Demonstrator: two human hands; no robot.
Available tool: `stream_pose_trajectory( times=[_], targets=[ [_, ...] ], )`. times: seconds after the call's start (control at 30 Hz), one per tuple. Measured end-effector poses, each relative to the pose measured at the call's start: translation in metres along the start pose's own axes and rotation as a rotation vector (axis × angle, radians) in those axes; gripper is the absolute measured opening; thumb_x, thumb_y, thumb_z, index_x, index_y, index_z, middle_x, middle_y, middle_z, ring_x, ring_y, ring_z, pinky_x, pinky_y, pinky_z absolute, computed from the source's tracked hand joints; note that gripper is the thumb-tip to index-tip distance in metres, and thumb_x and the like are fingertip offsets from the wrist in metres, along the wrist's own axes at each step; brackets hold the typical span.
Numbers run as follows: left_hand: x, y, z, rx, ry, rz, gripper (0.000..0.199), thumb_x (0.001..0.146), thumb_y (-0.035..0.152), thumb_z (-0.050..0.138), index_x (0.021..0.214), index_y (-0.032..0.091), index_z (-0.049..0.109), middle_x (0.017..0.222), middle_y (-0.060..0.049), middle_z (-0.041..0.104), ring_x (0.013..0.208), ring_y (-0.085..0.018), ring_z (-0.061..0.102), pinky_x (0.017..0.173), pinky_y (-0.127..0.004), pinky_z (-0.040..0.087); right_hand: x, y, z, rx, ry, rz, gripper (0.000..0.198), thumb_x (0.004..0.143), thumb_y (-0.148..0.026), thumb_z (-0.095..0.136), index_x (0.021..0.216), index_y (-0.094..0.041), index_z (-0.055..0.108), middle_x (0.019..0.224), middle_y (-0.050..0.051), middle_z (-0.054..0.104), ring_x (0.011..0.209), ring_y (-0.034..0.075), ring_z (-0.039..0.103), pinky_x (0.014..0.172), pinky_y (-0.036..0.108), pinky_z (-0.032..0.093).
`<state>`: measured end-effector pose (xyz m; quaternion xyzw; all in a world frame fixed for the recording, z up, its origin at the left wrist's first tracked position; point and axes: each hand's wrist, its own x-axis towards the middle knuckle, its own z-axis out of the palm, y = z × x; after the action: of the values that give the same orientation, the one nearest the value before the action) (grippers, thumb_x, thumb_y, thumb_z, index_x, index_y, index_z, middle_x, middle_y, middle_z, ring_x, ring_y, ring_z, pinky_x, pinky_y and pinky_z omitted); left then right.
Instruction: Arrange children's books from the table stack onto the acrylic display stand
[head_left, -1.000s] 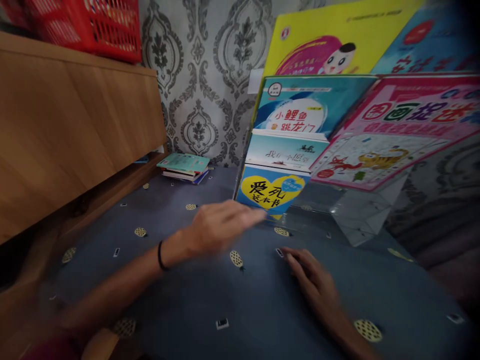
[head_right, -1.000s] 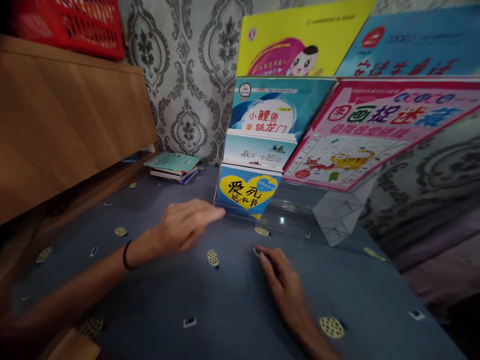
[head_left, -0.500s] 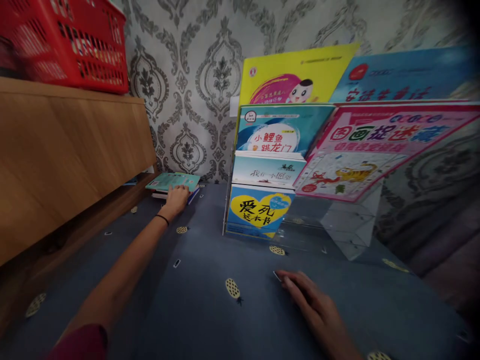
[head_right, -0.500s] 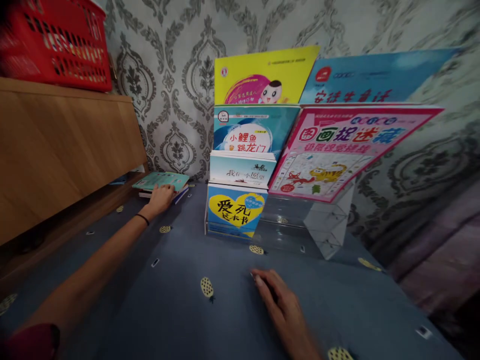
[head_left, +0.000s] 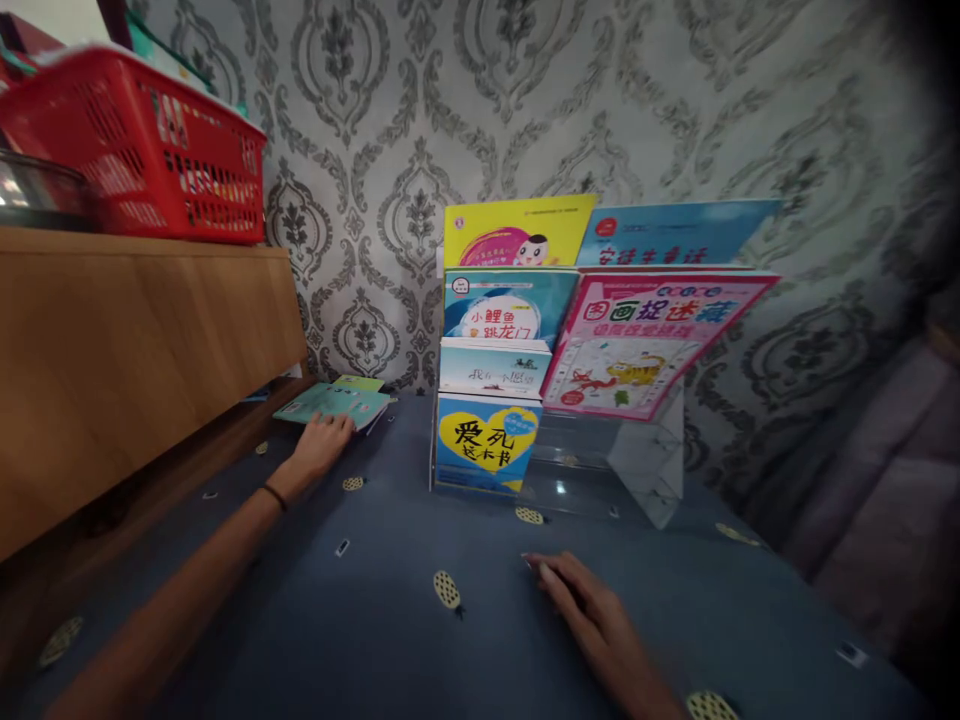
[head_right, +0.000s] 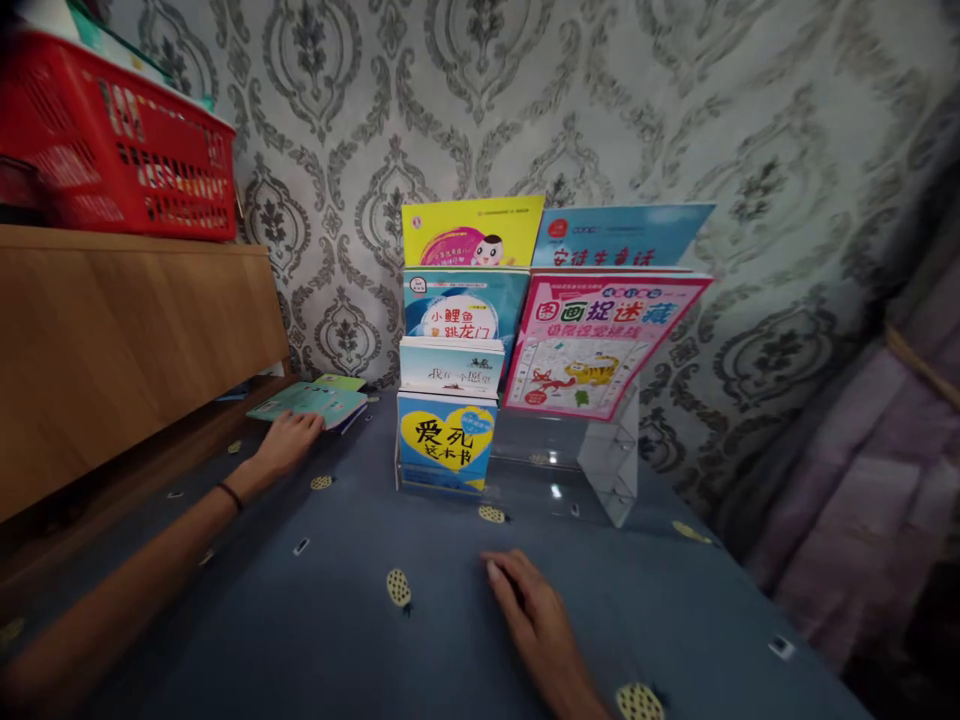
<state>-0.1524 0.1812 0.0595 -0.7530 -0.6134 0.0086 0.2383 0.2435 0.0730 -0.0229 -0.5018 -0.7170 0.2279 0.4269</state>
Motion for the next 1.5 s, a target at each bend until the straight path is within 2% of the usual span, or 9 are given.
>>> stream_pose_trajectory(
  times=[0.17,0.3,0.57,0.8,0.97,1.13,1.2,1.33,1.5],
  targets=[
    [-0.091,0.019,-0.010,0.036,0.079,0.102,0.030,0.098,0.008,0.038,0.113,0.013,0.063,0.111,-0.017,0.069,0.102,-0.030,0.065,0.097,-0.048,0.045,0.001,-0.003,0.000,0.031,-0.033,-0.009,0.050,0.089,-0.066,0.048,0.088,-0.025,0.076,0.081,0.008,0.074,0.075,0.025,0.070,0.073,0.037,0.059],
    [-0.147,0.059,-0.016,0.050,0.034,0.219,0.023,0.099,0.009,0.041,0.104,0.014,0.063,0.099,-0.013,0.068,0.088,-0.028,0.066,0.077,-0.041,0.052,0.002,-0.003,0.002,0.038,-0.077,-0.004,0.050,0.089,-0.065,0.047,0.090,-0.023,0.075,0.087,0.009,0.075,0.078,0.025,0.070,0.074,0.039,0.058],
    [-0.181,0.144,-0.067,-0.107,0.046,0.340,0.025,0.103,0.012,0.035,0.098,0.015,0.059,0.091,-0.010,0.065,0.080,-0.024,0.063,0.066,-0.035,0.049,-0.006,-0.021,0.007,-0.041,-0.107,-0.082,0.048,0.092,-0.061,0.045,0.092,-0.022,0.073,0.088,0.008,0.073,0.081,0.025,0.068,0.076,0.037,0.055],
    [-0.223,0.205,-0.087,-0.271,0.155,0.510,0.014,0.100,0.020,0.050,0.106,0.015,0.061,0.101,-0.011,0.067,0.097,-0.027,0.063,0.073,-0.036,0.052,-0.021,-0.060,0.015,-0.024,-0.159,-0.262,0.037,0.100,-0.044,0.043,0.096,-0.023,0.073,0.097,0.008,0.073,0.097,0.025,0.067,0.089,0.039,0.053],
    [-0.206,0.171,-0.075,-0.435,0.051,0.498,0.019,0.103,0.029,0.049,0.099,0.018,0.064,0.099,-0.007,0.070,0.093,-0.022,0.066,0.079,-0.034,0.053,-0.023,-0.079,0.048,-0.085,-0.314,-0.405,0.028,0.099,-0.029,0.046,0.109,-0.021,0.071,0.112,0.011,0.072,0.110,0.026,0.064,0.098,0.044,0.050],
    [-0.178,0.102,-0.030,-0.576,0.009,0.095,0.029,0.101,0.021,0.042,0.122,0.018,0.063,0.130,-0.011,0.066,0.123,-0.025,0.060,0.106,-0.042,0.047,-0.024,-0.097,0.087,-0.266,-0.454,-0.421,0.032,0.098,-0.023,0.048,0.126,-0.016,0.064,0.137,0.016,0.063,0.128,0.028,0.056,0.109,0.049,0.043],
    [-0.174,0.084,-0.013,-0.652,0.021,0.032,0.033,0.100,0.020,0.042,0.128,0.017,0.060,0.137,-0.011,0.063,0.130,-0.024,0.056,0.112,-0.041,0.044,-0.026,-0.107,0.098,-0.308,-0.485,-0.430,0.034,0.099,-0.024,0.050,0.128,-0.014,0.063,0.142,0.018,0.058,0.133,0.030,0.052,0.112,0.051,0.040],
    [-0.171,0.071,0.002,-0.699,0.052,0.036,0.035,0.099,0.019,0.042,0.129,0.016,0.059,0.137,-0.011,0.063,0.130,-0.021,0.057,0.112,-0.037,0.044,-0.023,-0.127,0.120,-0.325,-0.518,-0.458,0.033,0.098,-0.024,0.054,0.128,-0.014,0.063,0.141,0.018,0.059,0.135,0.030,0.051,0.113,0.051,0.038],
    [-0.188,0.072,-0.006,-0.705,0.131,-0.031,0.032,0.099,0.019,0.042,0.127,0.017,0.057,0.126,-0.011,0.066,0.116,-0.023,0.063,0.102,-0.041,0.051,-0.006,-0.138,0.140,-0.344,-0.574,-0.493,0.034,0.100,-0.023,0.052,0.132,-0.013,0.061,0.141,0.018,0.059,0.134,0.028,0.053,0.115,0.049,0.036]
  ],
)
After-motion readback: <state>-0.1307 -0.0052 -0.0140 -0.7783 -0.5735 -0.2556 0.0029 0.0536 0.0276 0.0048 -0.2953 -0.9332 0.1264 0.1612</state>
